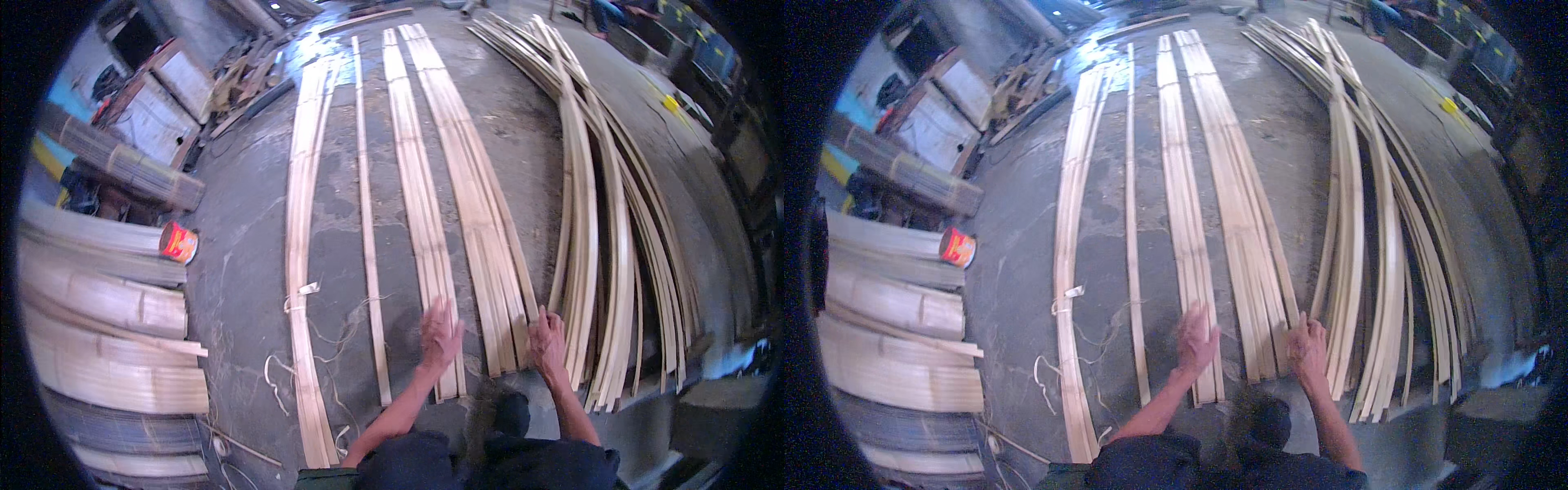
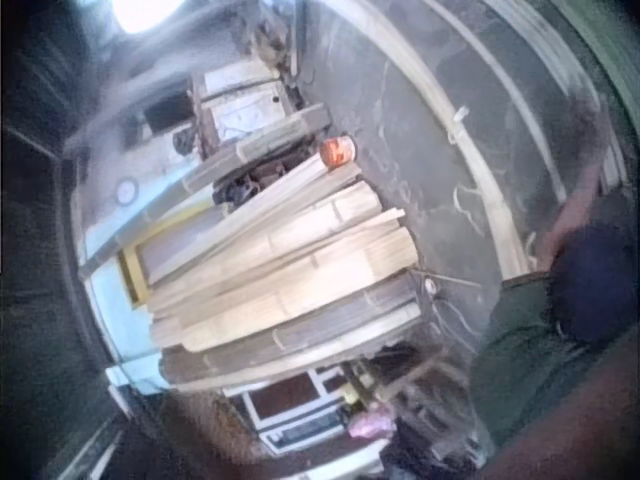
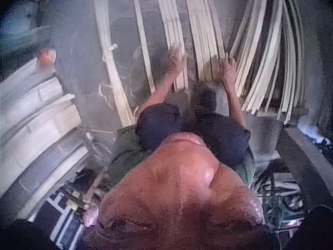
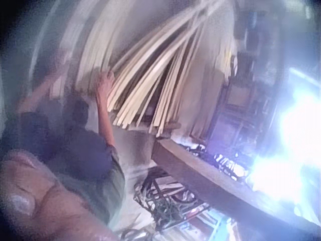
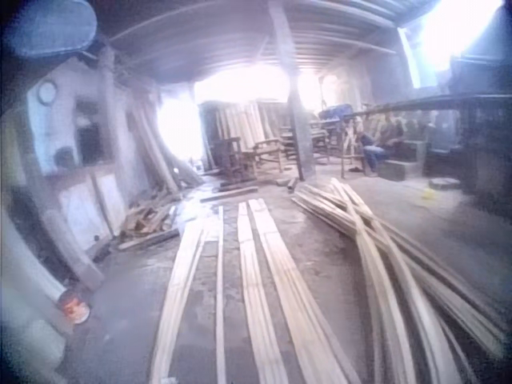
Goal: The person sits on the floor and repeatedly picks up thin wooden strips, aligns them side-by-side, and places them into a growing stack. The hands move the strips back and forth to ensure they are straight and flush with the others.
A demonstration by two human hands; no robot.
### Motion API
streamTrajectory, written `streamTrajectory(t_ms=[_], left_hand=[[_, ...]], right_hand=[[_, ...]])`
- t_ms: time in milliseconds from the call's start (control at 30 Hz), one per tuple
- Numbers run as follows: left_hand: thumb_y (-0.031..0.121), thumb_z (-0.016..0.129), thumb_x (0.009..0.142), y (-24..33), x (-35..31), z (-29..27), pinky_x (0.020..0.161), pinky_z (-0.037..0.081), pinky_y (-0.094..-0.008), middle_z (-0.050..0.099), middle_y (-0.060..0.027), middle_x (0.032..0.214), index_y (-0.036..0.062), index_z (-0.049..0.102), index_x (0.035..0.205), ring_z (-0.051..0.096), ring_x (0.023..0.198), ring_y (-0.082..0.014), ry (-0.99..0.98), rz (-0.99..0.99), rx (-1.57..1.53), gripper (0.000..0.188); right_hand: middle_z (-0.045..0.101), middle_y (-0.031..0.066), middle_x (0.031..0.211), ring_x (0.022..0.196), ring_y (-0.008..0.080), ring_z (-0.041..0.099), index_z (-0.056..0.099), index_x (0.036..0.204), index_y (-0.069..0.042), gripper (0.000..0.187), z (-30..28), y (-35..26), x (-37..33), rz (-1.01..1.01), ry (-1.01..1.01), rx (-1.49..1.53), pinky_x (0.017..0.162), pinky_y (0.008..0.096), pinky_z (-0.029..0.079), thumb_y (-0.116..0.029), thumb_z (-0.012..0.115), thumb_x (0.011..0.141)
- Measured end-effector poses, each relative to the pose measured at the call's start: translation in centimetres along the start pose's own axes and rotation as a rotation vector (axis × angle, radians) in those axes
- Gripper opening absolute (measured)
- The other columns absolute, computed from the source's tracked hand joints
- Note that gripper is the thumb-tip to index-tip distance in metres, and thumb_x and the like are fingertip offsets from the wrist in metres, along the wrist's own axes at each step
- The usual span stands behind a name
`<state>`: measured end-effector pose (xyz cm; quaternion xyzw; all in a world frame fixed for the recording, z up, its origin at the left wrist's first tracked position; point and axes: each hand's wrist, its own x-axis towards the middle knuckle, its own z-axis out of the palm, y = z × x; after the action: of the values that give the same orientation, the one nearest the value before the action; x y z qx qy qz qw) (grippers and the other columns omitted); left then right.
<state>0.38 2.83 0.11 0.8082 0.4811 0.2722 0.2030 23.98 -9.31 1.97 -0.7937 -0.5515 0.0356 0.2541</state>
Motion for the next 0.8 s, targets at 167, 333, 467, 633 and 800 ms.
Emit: streamTrajectory(t_ms=[167, 333, 467, 633, 800], left_hand=[[0.027, 0.070, 0.080, -7.0, -0.6, -6.4, 0.097, 0.038, -0.0545, 0.048, -0.0180, 0.124, 0.0015, 0.049, 0.122, 0.045, 0.120, -0.0388, 0.168, -0.547, 0.311, 0.053], [0.021, 0.071, 0.078, -9.7, -0.4, -7.4, 0.092, 0.043, -0.0510, 0.050, -0.0191, 0.115, 0.0006, 0.049, 0.114, 0.051, 0.109, -0.0400, 0.180, -0.672, 0.298, 0.047], [0.014, 0.070, 0.076, -13.4, 1.2, -4.8, 0.086, 0.048, -0.0464, 0.052, -0.0232, 0.111, -0.0035, 0.049, 0.111, 0.056, 0.102, -0.0427, 0.204, -0.625, 0.216, 0.045], [0.015, 0.064, 0.079, -14.1, 0.9, -8.1, 0.078, 0.050, -0.0479, 0.064, -0.0302, 0.092, -0.0100, 0.057, 0.103, 0.065, 0.087, -0.0422, 0.208, -0.687, -0.134, 0.035], [0.030, 0.055, 0.095, -7.9, 2.7, -9.8, 0.068, 0.048, -0.0493, 0.064, -0.0238, 0.075, -0.0015, 0.063, 0.092, 0.065, 0.075, -0.0413, 0.234, -0.553, -0.146, 0.033]], right_hand=[[0.053, 0.0200, 0.112, 0.102, 0.0367, 0.053, 0.049, 0.136, -0.003, 0.048, 0.4, -3.3, -0.7, -0.041, -0.058, 0.160, 0.089, 0.0424, 0.045, -0.006, 0.061, 0.089], [0.053, 0.0169, 0.108, 0.095, 0.0306, 0.055, 0.052, 0.132, -0.003, 0.046, 2.8, -8.9, -2.3, -0.122, -0.199, 0.317, 0.081, 0.0367, 0.048, -0.003, 0.062, 0.087], [0.052, 0.0170, 0.111, 0.094, 0.0309, 0.057, 0.052, 0.132, -0.005, 0.046, 5.8, -8.5, -4.5, -0.141, -0.367, 0.518, 0.077, 0.0377, 0.050, -0.003, 0.061, 0.087], [0.054, 0.0166, 0.109, 0.087, 0.0305, 0.061, 0.053, 0.133, -0.009, 0.043, 3.7, -12.9, -5.6, -0.283, -0.386, 0.469, 0.075, 0.0396, 0.052, -0.008, 0.061, 0.090], [0.059, 0.0181, 0.103, 0.085, 0.0328, 0.063, 0.049, 0.138, -0.006, 0.043, 3.7, -14.2, -6.1, -0.284, -0.487, 0.509, 0.074, 0.0413, 0.051, -0.017, 0.055, 0.097]])
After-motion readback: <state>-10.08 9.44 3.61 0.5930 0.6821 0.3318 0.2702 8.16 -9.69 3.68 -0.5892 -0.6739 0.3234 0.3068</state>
